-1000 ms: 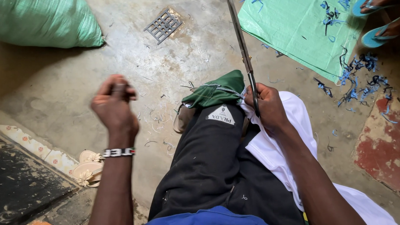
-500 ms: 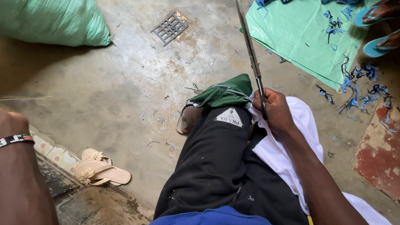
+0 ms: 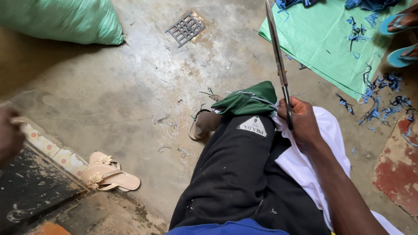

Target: Cutting and trimming fabric pieces using tailor's shears

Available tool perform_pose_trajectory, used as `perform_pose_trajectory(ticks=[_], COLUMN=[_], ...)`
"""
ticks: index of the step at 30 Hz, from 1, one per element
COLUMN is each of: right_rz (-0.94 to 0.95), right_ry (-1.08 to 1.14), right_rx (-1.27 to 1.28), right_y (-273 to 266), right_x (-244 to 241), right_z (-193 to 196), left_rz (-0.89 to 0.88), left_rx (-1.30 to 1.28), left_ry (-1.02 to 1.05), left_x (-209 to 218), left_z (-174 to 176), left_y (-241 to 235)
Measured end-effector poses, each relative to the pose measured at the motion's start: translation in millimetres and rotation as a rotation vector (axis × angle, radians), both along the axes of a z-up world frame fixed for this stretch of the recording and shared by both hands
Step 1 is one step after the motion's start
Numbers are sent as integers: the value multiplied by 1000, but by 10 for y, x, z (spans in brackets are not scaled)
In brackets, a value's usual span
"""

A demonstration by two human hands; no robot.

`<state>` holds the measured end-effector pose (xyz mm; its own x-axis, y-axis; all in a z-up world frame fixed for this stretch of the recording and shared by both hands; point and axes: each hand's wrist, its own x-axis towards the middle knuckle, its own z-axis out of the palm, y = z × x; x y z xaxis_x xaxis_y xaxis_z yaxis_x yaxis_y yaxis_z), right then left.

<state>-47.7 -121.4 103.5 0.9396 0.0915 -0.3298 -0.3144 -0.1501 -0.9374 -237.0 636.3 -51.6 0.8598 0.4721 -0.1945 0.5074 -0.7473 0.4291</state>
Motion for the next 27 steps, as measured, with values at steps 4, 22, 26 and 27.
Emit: perform_pose_trajectory(ticks=[4, 22, 26, 27], right_rz=[-8, -21, -32, -37], right_ry=[10, -107, -221, -256], right_rx=[23, -15, 37, 57], right_y=[53, -63, -56, -76], right_x=[6, 15, -75, -90], right_z=[-32, -188, -121, -115], left_rz=[-113, -248, -300, -302], left_rx=[17, -264, -537, -616], left_ry=[124, -635, -807, -798], left_x=[548, 1440, 1313, 1273], left_z=[995, 1551, 1825, 1862], left_y=[-2150, -5671, -5673, -5698])
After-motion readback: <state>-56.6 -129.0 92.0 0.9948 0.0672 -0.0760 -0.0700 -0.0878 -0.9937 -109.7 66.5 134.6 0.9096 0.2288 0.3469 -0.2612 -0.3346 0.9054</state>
